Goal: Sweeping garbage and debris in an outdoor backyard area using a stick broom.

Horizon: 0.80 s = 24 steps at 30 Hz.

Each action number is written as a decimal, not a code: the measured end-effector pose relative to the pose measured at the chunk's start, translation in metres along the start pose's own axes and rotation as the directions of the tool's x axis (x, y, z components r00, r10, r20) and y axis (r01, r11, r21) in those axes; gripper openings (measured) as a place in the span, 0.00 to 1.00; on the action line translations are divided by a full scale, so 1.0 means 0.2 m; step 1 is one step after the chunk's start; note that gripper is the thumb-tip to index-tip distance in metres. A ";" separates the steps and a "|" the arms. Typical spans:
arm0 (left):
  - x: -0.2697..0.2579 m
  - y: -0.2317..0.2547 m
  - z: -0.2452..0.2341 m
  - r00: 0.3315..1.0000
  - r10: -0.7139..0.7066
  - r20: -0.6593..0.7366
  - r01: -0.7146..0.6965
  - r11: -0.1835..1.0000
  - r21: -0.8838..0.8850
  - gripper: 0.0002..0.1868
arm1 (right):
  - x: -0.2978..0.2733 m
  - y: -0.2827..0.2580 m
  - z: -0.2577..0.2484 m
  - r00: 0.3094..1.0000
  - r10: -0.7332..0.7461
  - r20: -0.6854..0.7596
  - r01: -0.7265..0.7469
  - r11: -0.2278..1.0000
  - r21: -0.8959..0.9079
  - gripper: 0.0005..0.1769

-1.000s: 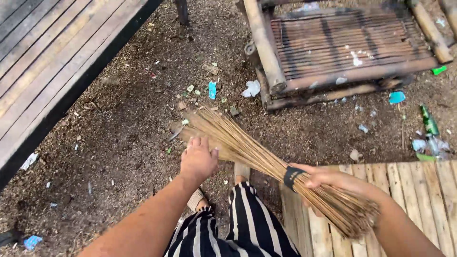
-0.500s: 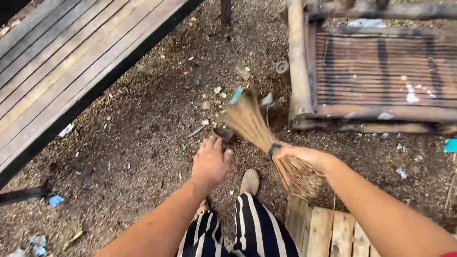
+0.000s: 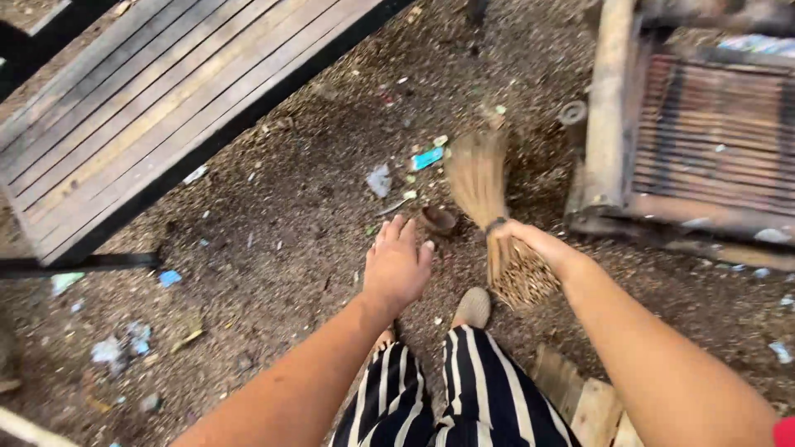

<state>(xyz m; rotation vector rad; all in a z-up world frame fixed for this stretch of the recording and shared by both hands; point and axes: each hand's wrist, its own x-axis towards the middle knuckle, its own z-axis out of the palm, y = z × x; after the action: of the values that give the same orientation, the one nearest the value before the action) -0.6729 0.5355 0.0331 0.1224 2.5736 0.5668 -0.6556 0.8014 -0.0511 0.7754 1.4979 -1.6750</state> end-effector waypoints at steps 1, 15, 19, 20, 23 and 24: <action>-0.01 -0.03 -0.02 1.000 -0.003 -0.001 0.003 1.000 0.001 0.34 | 0.20 0.06 0.03 0.998 0.000 0.061 0.007 0.994 -0.111 0.46; -0.10 -0.51 0.03 0.991 -0.060 -0.120 0.056 0.998 -0.039 0.33 | -0.40 -0.22 0.33 0.928 0.158 0.338 -0.093 0.975 -0.202 0.54; -0.17 -0.55 0.01 0.994 -0.074 -0.080 0.074 0.997 -0.012 0.33 | -0.14 -0.05 0.52 0.982 -0.029 0.186 0.040 0.998 -0.053 0.52; -0.18 -0.56 -0.01 0.996 -0.072 -0.060 0.072 0.997 -0.005 0.33 | -0.03 -0.01 0.59 0.981 -0.133 0.144 0.143 0.988 -0.063 0.50; -0.19 -0.64 0.00 0.999 -0.051 -0.003 0.051 0.999 0.016 0.34 | 0.08 0.04 0.93 0.998 0.028 0.055 -0.016 0.975 -0.221 0.49; -0.19 -0.66 -0.01 0.999 -0.036 0.002 0.036 0.999 0.023 0.34 | 0.06 0.06 0.98 0.999 0.024 0.044 -0.015 0.978 -0.208 0.49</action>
<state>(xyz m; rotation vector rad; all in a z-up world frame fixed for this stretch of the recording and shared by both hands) -0.6388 0.4073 -0.0033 0.0846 2.5748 0.5235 -0.6442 0.6053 -0.0404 0.6321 1.5972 -1.4832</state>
